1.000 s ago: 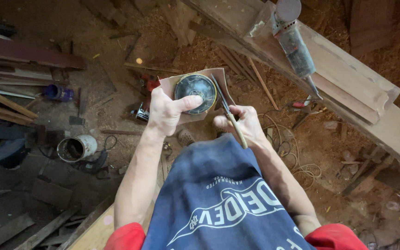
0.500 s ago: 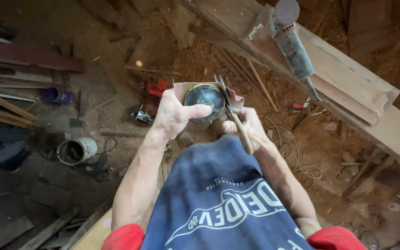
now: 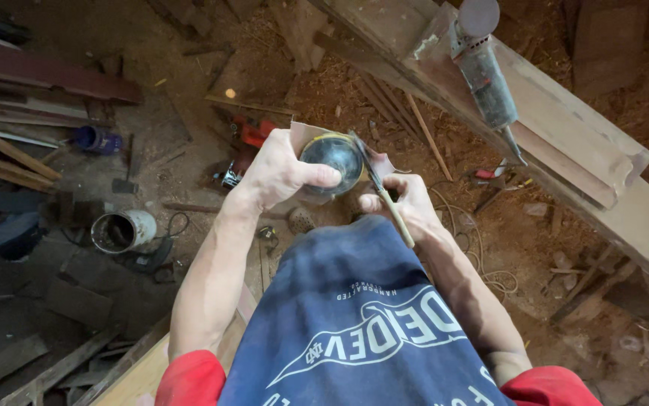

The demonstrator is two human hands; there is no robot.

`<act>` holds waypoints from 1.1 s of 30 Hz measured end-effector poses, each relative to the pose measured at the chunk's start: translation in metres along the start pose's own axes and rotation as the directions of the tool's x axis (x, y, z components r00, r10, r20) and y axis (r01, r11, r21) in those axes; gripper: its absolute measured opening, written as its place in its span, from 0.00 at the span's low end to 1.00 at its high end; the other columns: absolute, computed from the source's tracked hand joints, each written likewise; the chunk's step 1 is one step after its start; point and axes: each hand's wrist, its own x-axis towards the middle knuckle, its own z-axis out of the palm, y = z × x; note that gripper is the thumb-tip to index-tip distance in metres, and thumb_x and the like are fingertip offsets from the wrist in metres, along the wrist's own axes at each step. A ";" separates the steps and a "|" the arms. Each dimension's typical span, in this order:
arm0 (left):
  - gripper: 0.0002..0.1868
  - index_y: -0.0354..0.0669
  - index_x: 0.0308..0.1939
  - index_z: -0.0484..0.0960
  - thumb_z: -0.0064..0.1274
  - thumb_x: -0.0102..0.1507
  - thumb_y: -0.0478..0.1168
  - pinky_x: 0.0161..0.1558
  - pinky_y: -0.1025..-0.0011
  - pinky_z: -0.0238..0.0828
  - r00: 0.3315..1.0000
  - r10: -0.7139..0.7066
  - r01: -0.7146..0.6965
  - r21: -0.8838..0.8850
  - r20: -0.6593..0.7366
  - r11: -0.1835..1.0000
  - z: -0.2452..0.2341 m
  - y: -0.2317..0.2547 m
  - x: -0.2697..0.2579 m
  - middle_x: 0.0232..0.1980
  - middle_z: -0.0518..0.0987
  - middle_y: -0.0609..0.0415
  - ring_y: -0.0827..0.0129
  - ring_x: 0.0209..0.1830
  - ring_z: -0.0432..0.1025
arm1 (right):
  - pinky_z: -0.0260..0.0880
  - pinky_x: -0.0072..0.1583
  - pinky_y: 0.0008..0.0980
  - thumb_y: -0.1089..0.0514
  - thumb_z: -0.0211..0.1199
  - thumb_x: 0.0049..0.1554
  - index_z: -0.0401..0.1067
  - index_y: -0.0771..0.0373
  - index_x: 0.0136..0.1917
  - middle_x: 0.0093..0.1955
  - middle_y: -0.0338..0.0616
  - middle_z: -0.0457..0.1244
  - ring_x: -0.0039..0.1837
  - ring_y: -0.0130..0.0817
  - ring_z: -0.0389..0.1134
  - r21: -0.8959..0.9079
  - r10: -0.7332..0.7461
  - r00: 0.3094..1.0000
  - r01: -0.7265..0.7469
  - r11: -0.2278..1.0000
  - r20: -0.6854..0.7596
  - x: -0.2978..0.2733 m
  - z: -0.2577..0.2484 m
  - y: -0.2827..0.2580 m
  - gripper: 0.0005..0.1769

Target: The person prepares a sanding disc by cutting it with scissors, attaches it to an orbital sander, and sands a wooden plank. The person then uses an electric planer to further smooth the plank's surface.

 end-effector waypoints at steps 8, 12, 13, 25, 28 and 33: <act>0.23 0.35 0.44 0.88 0.65 0.44 0.34 0.44 0.74 0.77 0.984 -0.136 0.104 0.254 0.112 0.962 -0.001 0.011 -0.005 0.38 0.87 0.56 0.75 0.37 0.78 | 0.55 0.39 0.30 0.41 0.81 0.48 0.78 0.72 0.38 0.34 0.41 0.60 0.38 0.25 0.57 -0.207 0.068 0.992 -0.088 0.974 -0.104 0.002 -0.002 0.003 0.30; 0.23 0.33 0.42 0.87 0.67 0.43 0.35 0.43 0.74 0.75 0.967 -0.193 0.108 0.415 0.168 0.903 0.010 0.016 -0.004 0.36 0.86 0.52 0.74 0.36 0.77 | 0.67 0.54 0.23 0.42 0.79 0.51 0.76 0.67 0.54 0.49 0.37 0.68 0.52 0.19 0.66 -0.063 -0.339 0.926 0.354 0.933 0.168 0.010 -0.015 -0.005 0.30; 0.23 0.35 0.43 0.87 0.67 0.43 0.36 0.45 0.75 0.76 0.979 -0.143 0.082 0.358 0.148 0.930 0.011 0.016 -0.005 0.38 0.86 0.53 0.75 0.37 0.78 | 0.65 0.50 0.23 0.42 0.78 0.51 0.76 0.65 0.54 0.48 0.35 0.66 0.49 0.19 0.65 -0.037 -0.286 0.954 0.291 0.956 0.093 0.011 -0.018 -0.008 0.29; 0.42 0.36 0.62 0.70 0.72 0.47 0.37 0.55 0.68 0.77 0.998 0.055 -0.048 -0.166 0.037 0.985 -0.021 -0.025 0.012 0.54 0.82 0.50 0.69 0.53 0.77 | 0.66 0.43 0.25 0.57 0.79 0.48 0.75 0.67 0.50 0.41 0.36 0.67 0.40 0.23 0.65 0.398 -0.162 0.974 0.214 0.892 -0.160 0.031 0.020 0.003 0.21; 0.38 0.36 0.65 0.69 0.69 0.54 0.37 0.60 0.65 0.76 0.980 0.154 -0.198 -0.602 -0.124 0.773 -0.002 -0.038 0.005 0.57 0.80 0.47 0.64 0.56 0.77 | 0.66 0.41 0.26 0.57 0.77 0.50 0.72 0.66 0.49 0.40 0.36 0.66 0.39 0.24 0.65 0.544 -0.169 0.937 0.318 0.776 -0.306 0.039 0.035 0.005 0.19; 0.29 0.27 0.62 0.76 0.64 0.57 0.32 0.58 0.63 0.78 0.777 0.087 -0.452 -0.458 -0.623 0.766 0.036 -0.071 0.022 0.55 0.81 0.48 0.62 0.53 0.78 | 0.60 0.38 0.28 0.51 0.68 0.63 0.70 0.71 0.48 0.36 0.39 0.61 0.36 0.26 0.61 0.407 -0.018 0.969 0.120 0.906 -0.247 0.055 0.039 0.008 0.18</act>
